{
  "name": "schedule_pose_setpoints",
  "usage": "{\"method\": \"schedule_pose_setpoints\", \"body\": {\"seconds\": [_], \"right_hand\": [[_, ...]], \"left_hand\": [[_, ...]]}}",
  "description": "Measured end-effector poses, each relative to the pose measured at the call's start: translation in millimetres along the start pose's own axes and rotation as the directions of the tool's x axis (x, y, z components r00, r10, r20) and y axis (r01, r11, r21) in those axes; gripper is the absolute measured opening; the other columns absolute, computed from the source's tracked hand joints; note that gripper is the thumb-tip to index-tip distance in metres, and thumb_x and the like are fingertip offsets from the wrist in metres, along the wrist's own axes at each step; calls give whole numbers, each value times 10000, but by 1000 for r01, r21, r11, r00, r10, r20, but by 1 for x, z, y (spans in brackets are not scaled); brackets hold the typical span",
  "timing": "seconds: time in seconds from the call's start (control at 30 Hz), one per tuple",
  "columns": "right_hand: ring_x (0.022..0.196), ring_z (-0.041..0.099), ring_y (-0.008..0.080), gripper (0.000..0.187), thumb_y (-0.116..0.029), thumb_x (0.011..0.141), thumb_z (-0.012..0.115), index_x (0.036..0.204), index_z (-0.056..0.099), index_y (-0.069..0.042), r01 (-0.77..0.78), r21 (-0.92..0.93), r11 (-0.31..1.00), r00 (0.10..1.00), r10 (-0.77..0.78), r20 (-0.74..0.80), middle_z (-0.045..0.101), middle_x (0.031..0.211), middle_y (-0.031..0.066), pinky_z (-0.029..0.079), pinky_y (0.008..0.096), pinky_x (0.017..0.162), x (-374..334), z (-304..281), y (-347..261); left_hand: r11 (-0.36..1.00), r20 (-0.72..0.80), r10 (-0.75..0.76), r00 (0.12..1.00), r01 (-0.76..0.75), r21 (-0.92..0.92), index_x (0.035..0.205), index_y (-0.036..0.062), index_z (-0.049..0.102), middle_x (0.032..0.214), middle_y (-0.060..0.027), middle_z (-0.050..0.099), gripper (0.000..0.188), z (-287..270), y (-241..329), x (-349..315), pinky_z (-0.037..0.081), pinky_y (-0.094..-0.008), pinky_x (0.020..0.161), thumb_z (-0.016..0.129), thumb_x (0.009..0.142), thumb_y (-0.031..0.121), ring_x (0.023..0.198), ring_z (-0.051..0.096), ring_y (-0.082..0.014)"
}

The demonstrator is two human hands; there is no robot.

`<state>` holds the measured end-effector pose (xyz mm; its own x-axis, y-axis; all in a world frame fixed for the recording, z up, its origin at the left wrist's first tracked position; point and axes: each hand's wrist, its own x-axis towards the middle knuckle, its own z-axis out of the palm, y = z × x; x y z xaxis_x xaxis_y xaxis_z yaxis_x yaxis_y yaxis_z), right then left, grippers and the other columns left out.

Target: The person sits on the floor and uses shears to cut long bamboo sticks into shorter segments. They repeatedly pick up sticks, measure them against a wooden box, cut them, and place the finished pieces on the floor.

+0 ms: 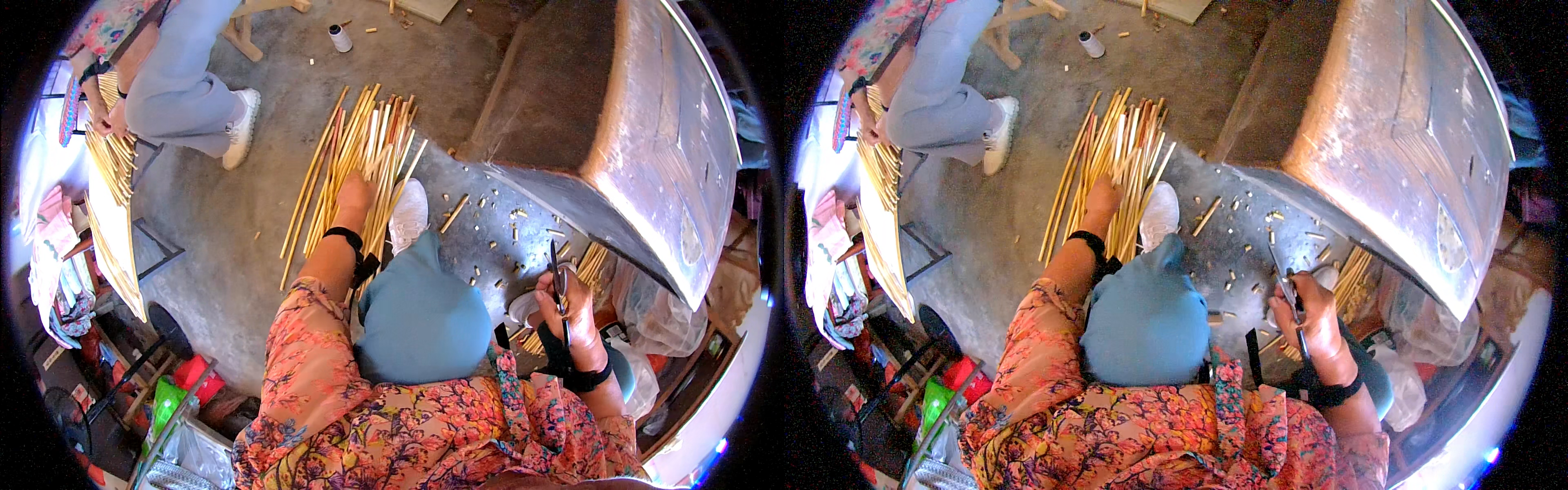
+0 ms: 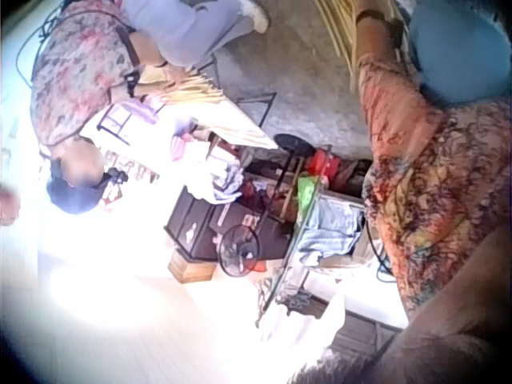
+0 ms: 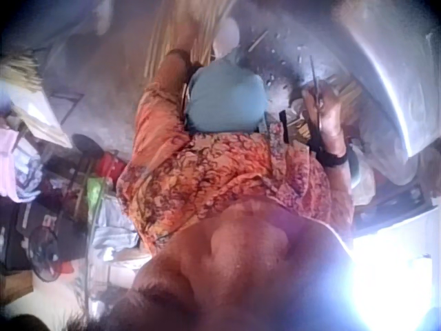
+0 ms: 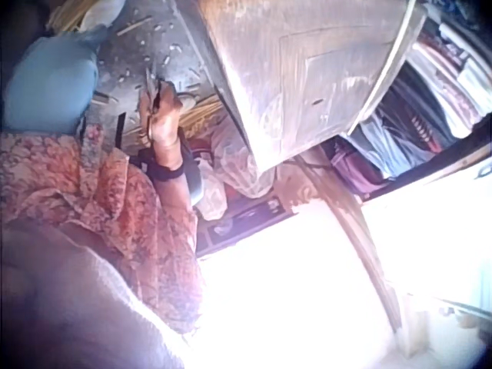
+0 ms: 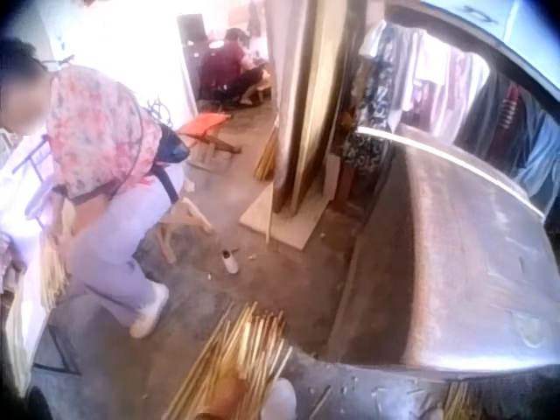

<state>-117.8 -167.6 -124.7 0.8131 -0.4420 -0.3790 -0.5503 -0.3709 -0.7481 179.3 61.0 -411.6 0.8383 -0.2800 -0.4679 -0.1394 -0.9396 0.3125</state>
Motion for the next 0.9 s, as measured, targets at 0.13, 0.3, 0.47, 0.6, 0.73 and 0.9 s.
{"method": "schedule_pose_setpoints", "body": {"seconds": [0.13,0.3,0.47,0.6,0.73,0.9], "right_hand": [[552,545,298,221,-59,725,686,890,556,10,169,-113,979,985,-173,-26,545,686,147,430,345,507,-9,-5,-9],[513,505,264,243,-54,706,704,885,553,10,331,-114,937,934,-343,-106,516,685,139,407,334,482,-30,-8,-19],[519,515,265,259,-64,690,717,877,550,-1,442,-168,881,882,-461,-100,523,689,125,419,328,484,-52,-15,-37],[602,587,293,251,-88,699,713,865,546,-1,469,-199,861,856,-498,-137,563,734,149,477,357,538,-68,-28,-51],[634,582,351,210,-120,708,695,790,534,-13,511,-253,822,785,-566,-252,573,731,159,474,399,562,-73,-34,-43],[649,587,348,195,-167,735,672,756,548,-18,467,-237,852,794,-522,-312,571,696,161,470,396,573,-80,-48,-24]], "left_hand": [[995,46,94,995,-92,-44,978,41,540,904,-251,623,245,-56,-17,-19,461,-512,749,487,849,242,862,589,-436],[826,78,34,996,16,-563,939,58,531,685,-82,582,123,-217,14,-87,497,-340,604,490,880,158,646,600,-191],[347,-169,357,919,-299,-889,985,57,490,812,-133,613,131,-352,41,-154,562,-441,733,448,948,176,749,634,-250],[45,-506,513,693,-611,-790,1011,37,475,811,-155,615,159,-430,109,-203,544,-472,727,497,935,175,728,630,-261],[-70,-511,704,492,-668,-741,1048,26,464,828,-132,567,170,-484,187,-257,506,-504,832,448,955,167,790,574,-235],[-78,-367,871,327,-647,-759,1028,22,491,843,-78,516,161,-552,291,-313,407,-526,965,471,947,159,808,514,-193]]}}
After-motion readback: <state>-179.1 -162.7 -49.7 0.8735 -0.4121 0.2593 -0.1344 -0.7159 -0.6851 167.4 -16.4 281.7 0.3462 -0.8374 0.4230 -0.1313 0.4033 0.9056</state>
